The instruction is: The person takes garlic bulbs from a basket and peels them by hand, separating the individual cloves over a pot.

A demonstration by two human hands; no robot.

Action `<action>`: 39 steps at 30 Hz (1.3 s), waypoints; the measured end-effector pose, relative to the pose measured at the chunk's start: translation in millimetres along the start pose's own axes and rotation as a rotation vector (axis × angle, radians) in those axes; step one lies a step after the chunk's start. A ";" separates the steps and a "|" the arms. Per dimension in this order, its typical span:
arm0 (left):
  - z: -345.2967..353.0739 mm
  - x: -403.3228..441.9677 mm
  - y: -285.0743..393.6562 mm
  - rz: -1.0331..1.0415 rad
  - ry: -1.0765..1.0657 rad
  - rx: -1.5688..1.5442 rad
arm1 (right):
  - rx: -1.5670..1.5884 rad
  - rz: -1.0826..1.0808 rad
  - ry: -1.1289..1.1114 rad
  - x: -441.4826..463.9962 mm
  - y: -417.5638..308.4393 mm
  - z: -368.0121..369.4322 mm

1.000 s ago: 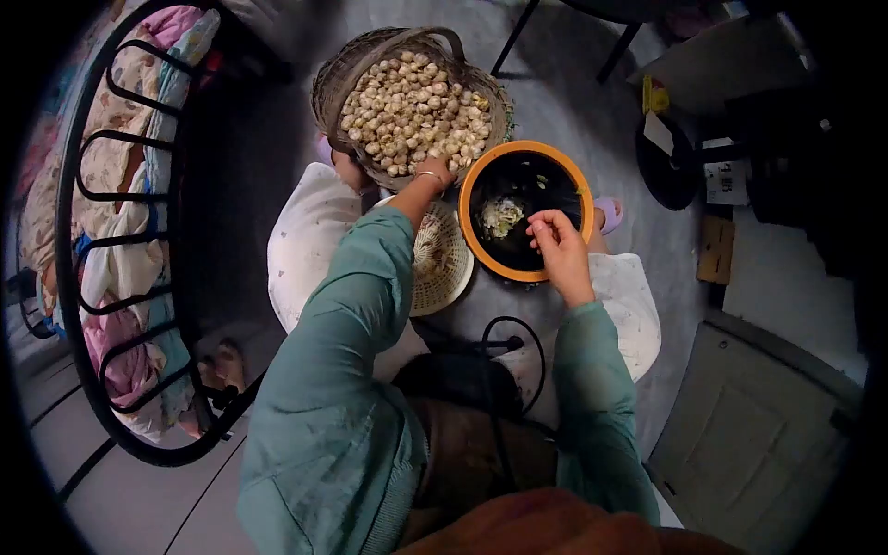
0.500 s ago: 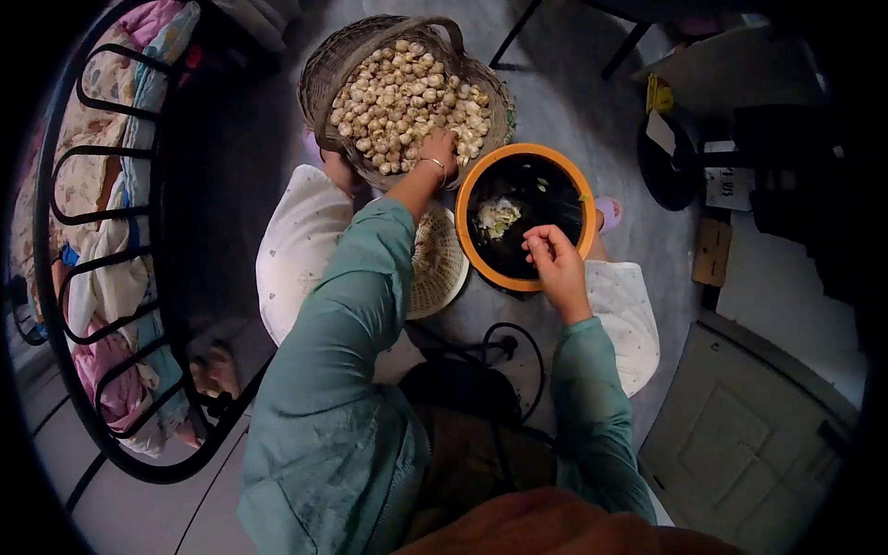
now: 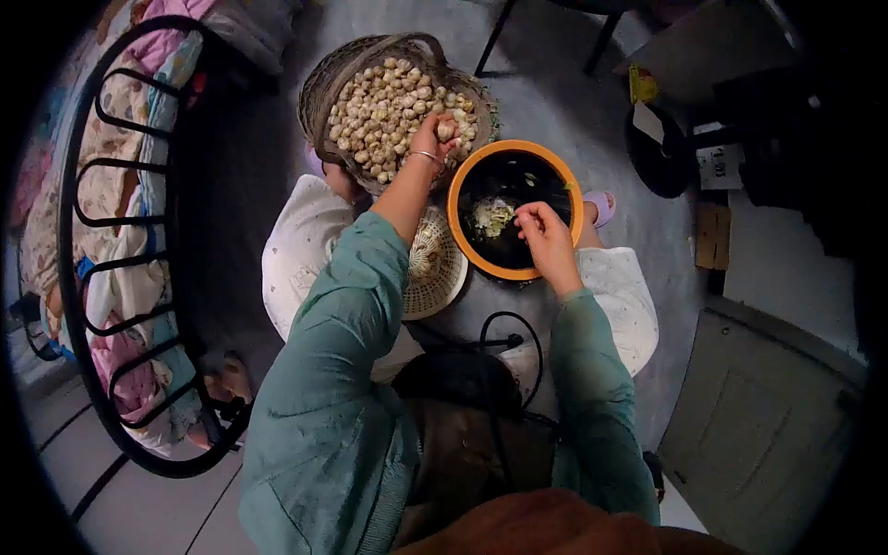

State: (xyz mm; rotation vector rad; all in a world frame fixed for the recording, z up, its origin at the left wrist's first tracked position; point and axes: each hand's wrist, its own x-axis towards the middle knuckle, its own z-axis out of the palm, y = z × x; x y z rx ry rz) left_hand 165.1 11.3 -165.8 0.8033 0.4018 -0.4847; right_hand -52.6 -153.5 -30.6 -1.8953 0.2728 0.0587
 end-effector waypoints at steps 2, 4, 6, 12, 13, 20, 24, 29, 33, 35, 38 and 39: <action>14.6 -9.9 12.3 0.011 -0.241 -0.051 | 0.032 -0.016 0.041 3.6 1.7 -1.2; 42.4 -41.5 26.9 0.025 -0.325 -0.038 | 0.046 -0.039 0.082 8.5 4.5 -3.4; 64.9 -73.9 32.9 -0.036 -0.412 0.032 | 0.074 -0.075 0.134 14.2 6.8 -2.0; 70.0 -137.9 3.8 -0.127 -0.590 0.443 | 0.040 -0.266 0.165 7.8 -17.2 -6.0; 70.0 -149.5 0.6 -0.137 -0.562 0.575 | 0.049 -0.261 0.173 5.4 -18.7 -5.0; 66.8 -177.0 1.3 -0.150 -0.507 0.725 | 0.031 -0.262 0.000 -0.9 -16.9 2.3; 67.0 -179.2 -4.1 -0.127 -0.460 0.806 | 0.067 -0.237 -0.003 0.3 -7.7 4.4; 71.1 -175.7 -11.8 0.015 -0.529 0.962 | 0.006 -0.193 0.018 -1.4 -4.3 -3.2; 80.2 -176.7 -10.4 0.065 -0.601 1.220 | 0.026 -0.186 0.011 0.4 -0.2 -6.7; 82.9 -177.5 -12.5 0.229 -0.557 1.449 | -0.021 -0.157 0.003 0.9 1.7 -4.7; 70.7 -163.4 -25.2 0.357 -0.535 1.525 | -0.030 -0.230 0.032 -0.7 3.0 1.3; 71.0 -163.6 -26.1 0.356 -0.533 1.524 | -0.030 -0.229 0.030 0.3 4.2 3.3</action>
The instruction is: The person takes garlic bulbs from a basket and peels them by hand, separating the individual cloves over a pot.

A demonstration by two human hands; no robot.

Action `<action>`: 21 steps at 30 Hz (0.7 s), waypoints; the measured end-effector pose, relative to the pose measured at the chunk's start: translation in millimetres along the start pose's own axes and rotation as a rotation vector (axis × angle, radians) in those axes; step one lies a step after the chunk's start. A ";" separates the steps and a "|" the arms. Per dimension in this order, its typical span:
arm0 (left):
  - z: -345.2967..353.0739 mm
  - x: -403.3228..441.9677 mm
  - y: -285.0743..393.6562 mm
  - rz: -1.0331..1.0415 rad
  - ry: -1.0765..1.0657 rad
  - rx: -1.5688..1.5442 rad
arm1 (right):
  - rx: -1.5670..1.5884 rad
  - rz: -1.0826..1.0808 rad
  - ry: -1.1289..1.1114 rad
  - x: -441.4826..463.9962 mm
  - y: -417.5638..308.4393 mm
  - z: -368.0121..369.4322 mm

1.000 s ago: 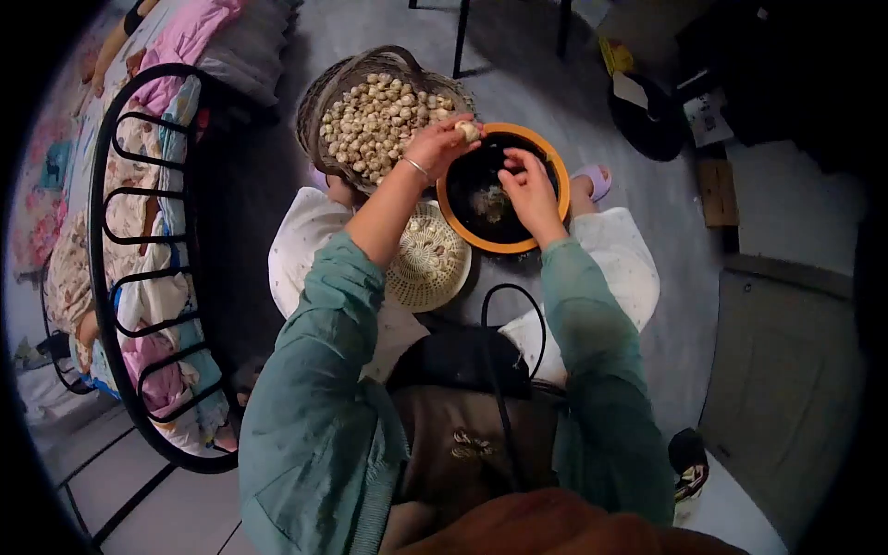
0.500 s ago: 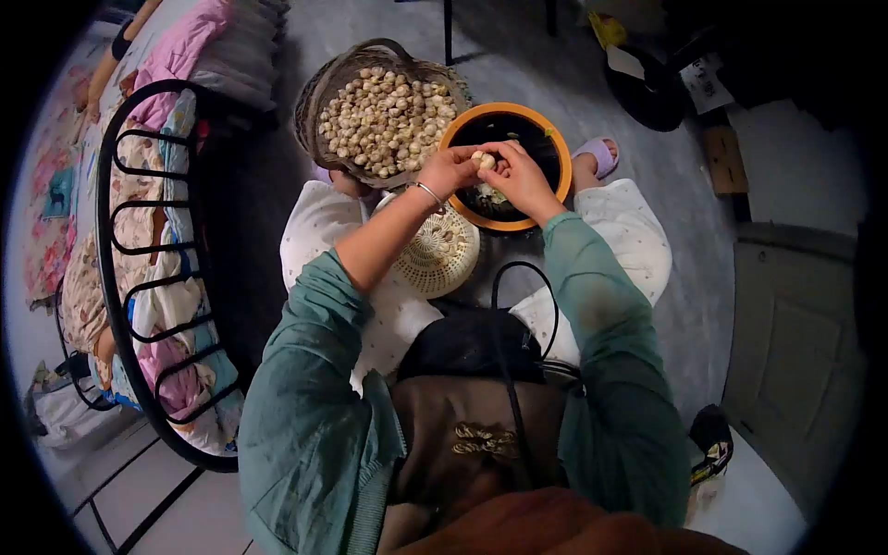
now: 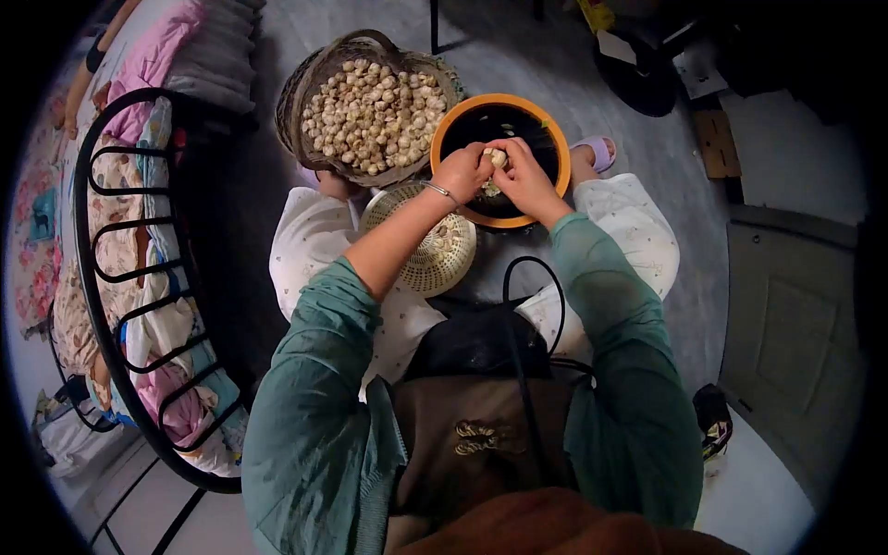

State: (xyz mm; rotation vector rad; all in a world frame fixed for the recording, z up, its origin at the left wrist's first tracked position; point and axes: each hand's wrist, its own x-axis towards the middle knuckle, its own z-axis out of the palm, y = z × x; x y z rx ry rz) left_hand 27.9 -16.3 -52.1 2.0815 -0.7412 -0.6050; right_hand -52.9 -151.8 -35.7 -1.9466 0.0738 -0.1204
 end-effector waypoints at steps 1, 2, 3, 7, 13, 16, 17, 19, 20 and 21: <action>1.3 -0.8 0.3 0.008 0.031 0.019 | -0.011 -0.005 0.006 0.0 1.3 2.5; 2.6 -1.7 0.6 0.017 0.062 0.039 | -0.021 -0.011 0.012 -0.2 2.7 4.5; 4.2 -2.3 0.5 0.015 0.061 0.040 | -0.020 -0.010 0.012 -0.7 4.1 5.8; 5.6 -2.1 3.6 -0.009 0.059 -0.062 | -0.128 -0.104 0.039 -1.2 8.0 7.5; 10.9 1.4 -8.4 -0.016 0.075 -0.139 | -0.179 -0.145 0.060 -3.0 5.5 8.3; -1.4 -4.4 7.7 -0.154 -0.028 -0.394 | -0.110 -0.126 0.043 -2.9 -1.6 4.5; -5.6 -6.2 12.4 -0.195 -0.063 -0.541 | -0.015 -0.073 0.019 -2.6 -4.7 3.2; -10.9 -5.7 11.7 -0.227 -0.074 -0.631 | 0.017 -0.077 0.032 0.1 7.1 5.6; -13.2 -5.7 11.3 -0.262 -0.088 -0.722 | 0.050 -0.077 0.044 0.9 13.1 6.6; -14.4 -5.5 10.5 -0.260 -0.087 -0.722 | 0.049 -0.079 0.045 0.7 8.4 5.7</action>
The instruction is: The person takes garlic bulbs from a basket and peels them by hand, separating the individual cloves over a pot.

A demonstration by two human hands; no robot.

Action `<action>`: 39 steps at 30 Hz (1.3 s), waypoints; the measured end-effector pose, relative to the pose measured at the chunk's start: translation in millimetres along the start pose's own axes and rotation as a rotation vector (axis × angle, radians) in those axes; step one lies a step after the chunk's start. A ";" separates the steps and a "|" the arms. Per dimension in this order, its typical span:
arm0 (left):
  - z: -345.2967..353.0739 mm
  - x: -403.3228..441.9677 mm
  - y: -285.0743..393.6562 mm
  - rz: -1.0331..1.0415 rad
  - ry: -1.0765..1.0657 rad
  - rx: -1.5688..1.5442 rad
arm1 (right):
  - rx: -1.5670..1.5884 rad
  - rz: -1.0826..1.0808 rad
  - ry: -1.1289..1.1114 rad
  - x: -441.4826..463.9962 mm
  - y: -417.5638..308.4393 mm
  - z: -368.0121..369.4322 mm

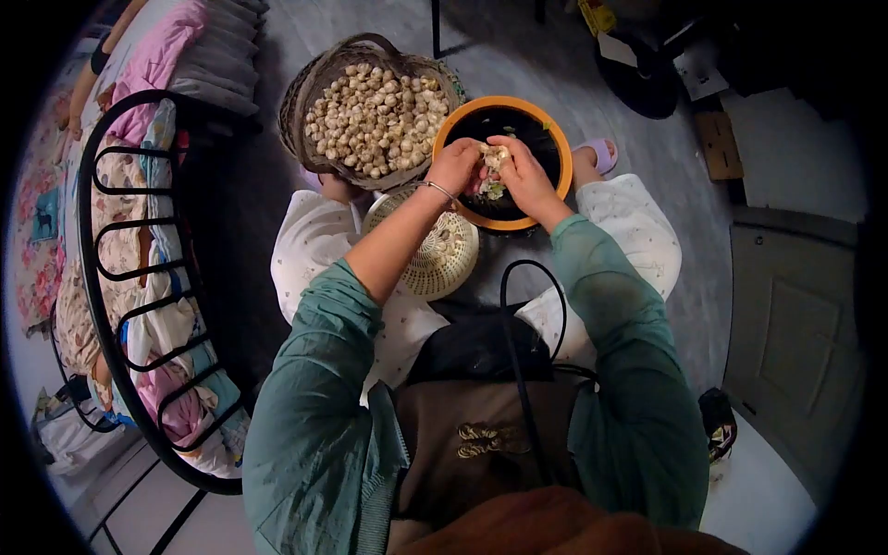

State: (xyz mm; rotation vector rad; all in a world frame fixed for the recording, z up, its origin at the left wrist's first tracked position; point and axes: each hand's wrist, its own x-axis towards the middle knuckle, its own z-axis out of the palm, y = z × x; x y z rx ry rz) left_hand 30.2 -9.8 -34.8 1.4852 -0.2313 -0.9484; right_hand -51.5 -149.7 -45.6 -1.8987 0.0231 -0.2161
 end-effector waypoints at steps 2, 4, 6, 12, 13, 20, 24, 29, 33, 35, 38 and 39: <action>-2.1 1.1 0.2 -0.030 0.016 -0.099 | 0.256 0.201 -0.034 0.0 -8.7 -2.9; -6.4 3.6 0.3 -0.034 -0.014 -0.127 | 0.316 0.234 -0.036 2.8 -9.8 -5.9; -10.1 7.4 -1.7 -0.038 -0.045 -0.154 | 0.376 0.268 -0.037 4.9 -6.3 -7.6; -12.8 8.3 -0.5 -0.072 -0.052 -0.264 | 0.723 0.379 -0.032 6.3 -9.6 -13.4; -11.9 9.1 -0.1 -0.064 -0.048 -0.296 | 0.760 0.398 -0.019 6.9 -11.1 -14.1; -8.5 1.7 12.7 -0.017 0.041 0.066 | 0.679 0.391 0.002 7.0 -3.4 -9.9; 0.9 -2.9 16.1 0.096 0.056 0.272 | 0.509 0.332 0.023 5.9 -7.0 -6.9; -3.5 3.1 5.7 0.395 0.110 0.445 | 0.160 0.128 -0.005 6.5 2.6 -7.1; -1.3 0.8 7.2 0.370 0.147 0.373 | 0.392 0.190 -0.026 6.6 -13.4 -9.1; -2.9 0.6 9.2 0.208 0.094 0.129 | 0.485 0.270 -0.072 6.2 -19.6 -11.7; -3.4 -0.2 12.6 0.137 0.096 0.029 | 0.521 0.245 -0.072 6.0 -20.1 -10.6; -3.7 0.3 12.5 0.137 0.096 0.029 | 0.521 0.245 -0.072 6.1 -20.2 -10.4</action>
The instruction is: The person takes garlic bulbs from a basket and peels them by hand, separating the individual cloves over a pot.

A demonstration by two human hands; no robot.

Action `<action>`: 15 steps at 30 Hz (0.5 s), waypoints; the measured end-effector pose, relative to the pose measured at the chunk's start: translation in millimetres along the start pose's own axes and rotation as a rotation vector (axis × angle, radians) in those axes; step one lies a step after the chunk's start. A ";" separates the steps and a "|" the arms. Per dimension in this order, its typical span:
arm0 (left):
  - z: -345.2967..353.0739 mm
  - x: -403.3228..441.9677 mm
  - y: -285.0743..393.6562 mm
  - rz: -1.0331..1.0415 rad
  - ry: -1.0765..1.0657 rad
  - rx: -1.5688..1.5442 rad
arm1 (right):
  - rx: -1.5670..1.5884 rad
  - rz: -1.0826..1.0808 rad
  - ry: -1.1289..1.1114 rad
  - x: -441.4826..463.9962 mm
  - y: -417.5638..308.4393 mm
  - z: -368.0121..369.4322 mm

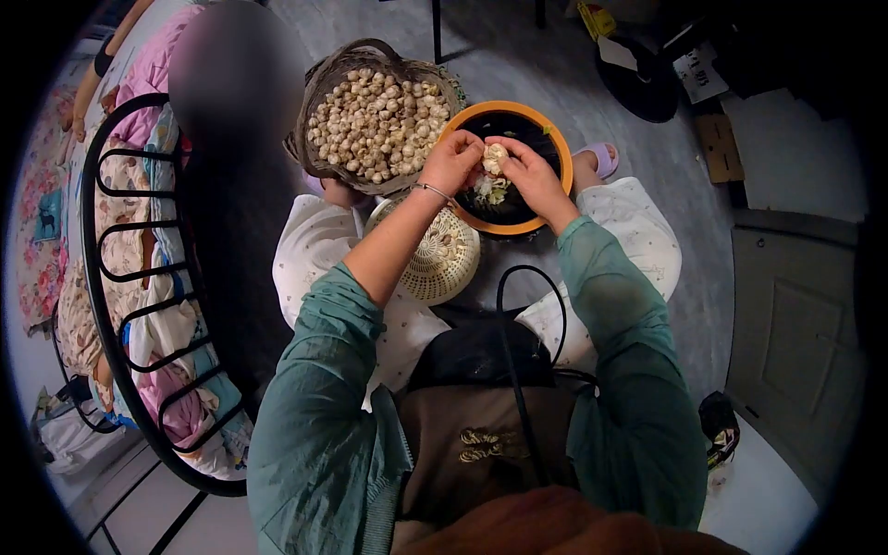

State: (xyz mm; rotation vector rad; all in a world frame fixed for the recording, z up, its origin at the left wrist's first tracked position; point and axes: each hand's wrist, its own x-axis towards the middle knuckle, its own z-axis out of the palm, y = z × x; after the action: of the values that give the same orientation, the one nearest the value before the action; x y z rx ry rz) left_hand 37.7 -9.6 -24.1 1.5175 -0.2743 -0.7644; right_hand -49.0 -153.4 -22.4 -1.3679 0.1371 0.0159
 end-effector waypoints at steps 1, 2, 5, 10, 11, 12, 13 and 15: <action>-0.1 0.8 -0.2 -0.017 0.002 -0.002 | 0.009 0.004 -0.002 0.1 0.1 0.1; -0.3 1.6 -0.5 -0.034 0.004 -0.003 | 0.018 0.008 -0.003 0.1 0.4 0.1; -3.1 5.6 -6.1 -0.073 -0.010 -0.084 | 0.027 0.027 -0.009 0.2 2.8 -0.5; -5.9 10.6 -14.1 -0.132 0.003 -0.162 | 0.049 0.015 0.012 0.3 5.7 -0.3; -7.4 12.4 -17.3 -0.136 0.006 -0.169 | 0.056 0.006 0.016 0.3 6.0 -0.7; -9.1 13.1 -18.6 -0.134 0.007 -0.171 | 0.054 0.006 0.014 0.4 6.6 -1.0; -11.1 13.9 -19.7 -0.144 0.010 -0.156 | 0.074 -0.003 0.040 0.7 7.1 -1.4; -10.7 14.2 -20.2 -0.153 0.013 -0.142 | 0.093 -0.012 0.065 1.4 6.9 -1.6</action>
State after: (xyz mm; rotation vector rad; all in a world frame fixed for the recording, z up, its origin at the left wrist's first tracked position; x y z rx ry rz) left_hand 49.2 -7.1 -48.3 1.4198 -0.0930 -0.8762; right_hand -48.3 -153.6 -29.6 -1.2763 0.1816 -0.0446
